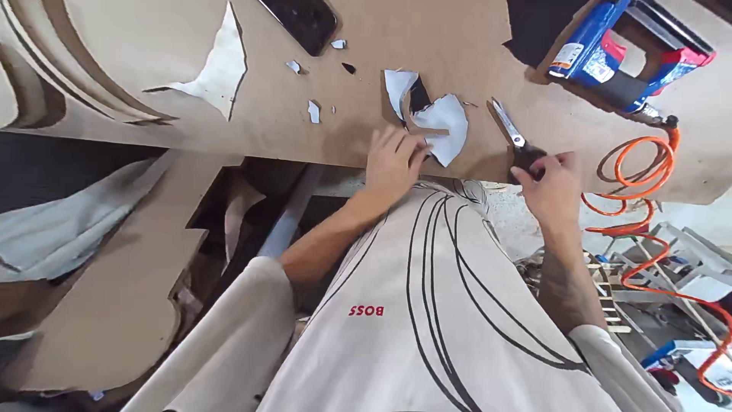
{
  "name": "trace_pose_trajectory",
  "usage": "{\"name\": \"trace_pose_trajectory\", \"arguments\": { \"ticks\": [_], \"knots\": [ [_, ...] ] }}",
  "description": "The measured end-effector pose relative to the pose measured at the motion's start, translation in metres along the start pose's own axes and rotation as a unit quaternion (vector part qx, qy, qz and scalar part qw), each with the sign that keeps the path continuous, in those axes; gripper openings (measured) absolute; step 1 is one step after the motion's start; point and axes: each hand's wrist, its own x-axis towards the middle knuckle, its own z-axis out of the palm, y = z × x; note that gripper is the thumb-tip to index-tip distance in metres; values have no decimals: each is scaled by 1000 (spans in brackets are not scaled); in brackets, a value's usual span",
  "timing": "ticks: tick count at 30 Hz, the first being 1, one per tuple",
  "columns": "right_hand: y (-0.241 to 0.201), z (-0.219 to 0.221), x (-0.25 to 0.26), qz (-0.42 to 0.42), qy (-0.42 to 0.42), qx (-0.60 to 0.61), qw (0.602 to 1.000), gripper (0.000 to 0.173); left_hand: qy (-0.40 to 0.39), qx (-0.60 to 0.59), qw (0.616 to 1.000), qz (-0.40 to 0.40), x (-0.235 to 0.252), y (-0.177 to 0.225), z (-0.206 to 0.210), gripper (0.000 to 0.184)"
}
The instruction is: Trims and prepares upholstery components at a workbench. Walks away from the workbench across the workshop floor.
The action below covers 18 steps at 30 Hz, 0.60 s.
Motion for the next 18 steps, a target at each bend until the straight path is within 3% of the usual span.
{"name": "trace_pose_trajectory", "arguments": {
  "ticks": [1,3,5,7,9,11,14,18],
  "knots": [
    [12,7,3,-11,-2,3,1000,50,-72,-55,992,-83,-8,12,-2,30],
    [25,8,4,-49,-11,-1,999,51,-211,-216,922,-244,-20,27,10,41],
    [36,3,6,-100,-30,-18,994,47,-229,-334,847,-344,-23,35,26,49],
    [53,-2,6,-136,-52,-32,989,41,-156,-441,775,-424,-22,50,39,54],
    [66,-26,18,-134,-131,4,982,38,-62,-500,730,-462,-14,65,55,53],
    [78,-49,36,-98,-272,110,951,26,29,-495,731,-468,-10,74,75,44],
    [87,-67,69,-24,-463,220,858,32,121,-503,726,-453,-17,92,96,37],
    [56,-57,101,-44,-594,161,787,62,182,-523,697,-456,-31,108,104,35]
  ]
}}
